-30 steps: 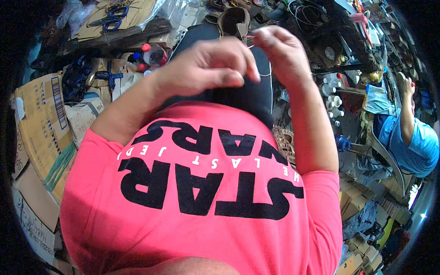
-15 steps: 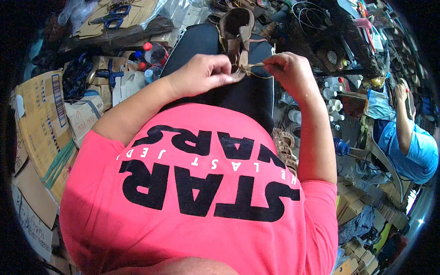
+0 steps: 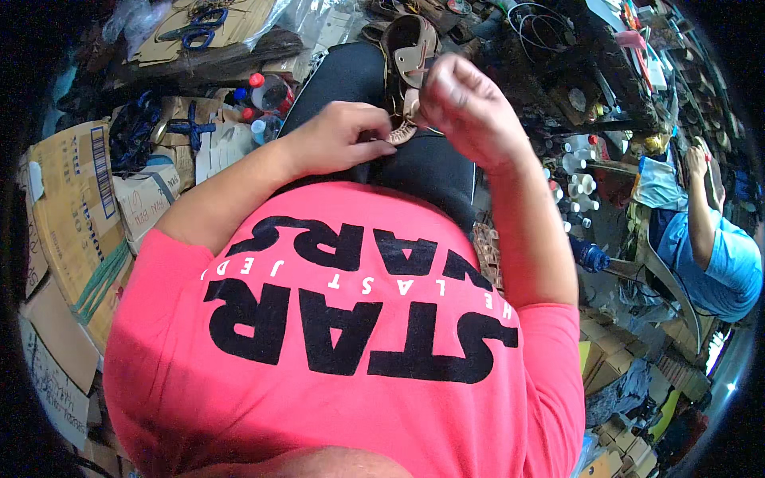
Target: Stitching the leather pieces of a shoe together by hand.
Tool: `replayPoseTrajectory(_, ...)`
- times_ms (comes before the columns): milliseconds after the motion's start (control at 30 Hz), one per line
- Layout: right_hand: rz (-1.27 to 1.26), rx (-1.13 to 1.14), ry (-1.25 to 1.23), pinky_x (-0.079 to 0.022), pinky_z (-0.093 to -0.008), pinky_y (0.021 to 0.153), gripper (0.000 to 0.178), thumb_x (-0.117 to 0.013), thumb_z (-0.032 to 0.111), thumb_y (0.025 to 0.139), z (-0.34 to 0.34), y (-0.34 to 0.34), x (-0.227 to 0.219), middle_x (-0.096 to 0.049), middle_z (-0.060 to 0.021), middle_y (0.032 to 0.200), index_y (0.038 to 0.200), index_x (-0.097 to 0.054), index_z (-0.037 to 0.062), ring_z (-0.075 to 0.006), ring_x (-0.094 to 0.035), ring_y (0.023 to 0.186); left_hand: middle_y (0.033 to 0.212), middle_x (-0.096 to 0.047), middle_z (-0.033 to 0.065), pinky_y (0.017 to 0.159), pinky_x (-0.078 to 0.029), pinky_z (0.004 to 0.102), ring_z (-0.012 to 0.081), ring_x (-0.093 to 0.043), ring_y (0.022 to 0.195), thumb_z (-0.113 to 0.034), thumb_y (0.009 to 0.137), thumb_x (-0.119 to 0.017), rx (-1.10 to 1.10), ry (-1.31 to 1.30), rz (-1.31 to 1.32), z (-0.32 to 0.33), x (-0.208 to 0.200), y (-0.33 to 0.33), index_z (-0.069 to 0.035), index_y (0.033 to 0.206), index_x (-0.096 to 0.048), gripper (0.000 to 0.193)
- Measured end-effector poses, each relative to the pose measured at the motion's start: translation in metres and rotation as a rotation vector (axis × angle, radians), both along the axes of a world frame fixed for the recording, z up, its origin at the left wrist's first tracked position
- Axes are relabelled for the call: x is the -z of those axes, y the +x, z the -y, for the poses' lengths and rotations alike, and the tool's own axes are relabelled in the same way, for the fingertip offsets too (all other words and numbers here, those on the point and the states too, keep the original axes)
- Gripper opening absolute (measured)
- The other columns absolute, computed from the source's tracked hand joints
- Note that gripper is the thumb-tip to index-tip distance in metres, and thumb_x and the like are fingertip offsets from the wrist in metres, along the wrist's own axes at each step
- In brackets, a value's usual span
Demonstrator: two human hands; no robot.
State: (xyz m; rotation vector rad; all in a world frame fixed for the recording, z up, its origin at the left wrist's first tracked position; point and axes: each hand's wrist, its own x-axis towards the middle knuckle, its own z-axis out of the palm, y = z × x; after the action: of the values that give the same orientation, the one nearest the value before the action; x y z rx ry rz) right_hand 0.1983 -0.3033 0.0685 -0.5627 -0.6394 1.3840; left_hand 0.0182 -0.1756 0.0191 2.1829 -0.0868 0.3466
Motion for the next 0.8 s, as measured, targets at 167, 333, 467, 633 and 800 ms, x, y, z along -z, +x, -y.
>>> replayPoseTrajectory(167, 1.691, -0.055, -0.502, -0.047, -0.0278, 0.065, 0.01, -0.064, 0.004, 0.078, 0.071, 0.062, 0.003, -0.06, -0.0081, 0.078, 0.087, -0.061, -0.0001, -0.0154, -0.059, 0.072, 0.079, -0.06, 0.0113, 0.067, -0.048, 0.037, 0.0297, -0.059, 0.074, -0.017, 0.079, -0.066, -0.321, 0.494, -0.018, -0.079, -0.002, -0.075, -0.006, 0.082, -0.062, 0.012)
replayPoseTrajectory(333, 2.077, 0.243, -1.306, -0.049, -0.0365, 0.077, 0.019, -0.061, 0.008, 0.077, 0.231, 0.199, 0.018, -0.065, -0.0164, 0.092, 0.094, -0.069, 0.0079, -0.0302, -0.063, 0.089, 0.089, -0.061, 0.0185, 0.076, -0.048, 0.044, 0.0365, -0.058, 0.087, -0.021, 0.081, -0.061, -1.056, 0.742, -0.587, -0.175, 0.004, -0.188, -0.003, 0.083, -0.061, 0.018)
replayPoseTrajectory(467, 1.512, 0.367, -1.301, -0.049, -0.0386, 0.078, 0.017, -0.063, 0.009, 0.075, 0.289, 0.225, 0.071, -0.066, -0.0139, 0.09, 0.091, -0.07, 0.0091, -0.0301, -0.062, 0.091, 0.095, -0.061, 0.0163, 0.078, -0.047, 0.0419, 0.0342, -0.059, 0.092, -0.023, 0.077, -0.067, -0.888, 0.621, -0.381, -0.156, 0.036, -0.132, -0.005, 0.095, -0.066, 0.025)
replayPoseTrajectory(633, 1.337, 0.233, -0.637, -0.048, -0.0253, 0.075, 0.023, -0.063, -0.007, 0.074, 0.08, 0.067, 0.028, -0.066, -0.0059, 0.088, 0.093, -0.069, 0.0058, -0.0124, -0.061, 0.082, 0.114, -0.055, 0.012, 0.09, -0.046, 0.0353, 0.0273, -0.056, 0.105, -0.019, 0.076, -0.071, -0.219, 0.255, 0.006, -0.048, -0.004, -0.005, -0.013, 0.117, -0.06, 0.042)
replayPoseTrajectory(800, 1.501, 0.195, -0.32, -0.047, -0.027, 0.069, 0.013, -0.068, 0.001, 0.076, 0.013, 0.036, 0.027, -0.059, -0.0046, 0.085, 0.087, -0.069, 0.0072, -0.0149, -0.059, 0.081, 0.112, -0.056, 0.0091, 0.083, -0.048, 0.0368, 0.0294, -0.059, 0.098, -0.029, 0.073, -0.072, -0.039, 0.287, -0.014, -0.035, 0.001, 0.059, -0.011, 0.103, -0.063, 0.037)
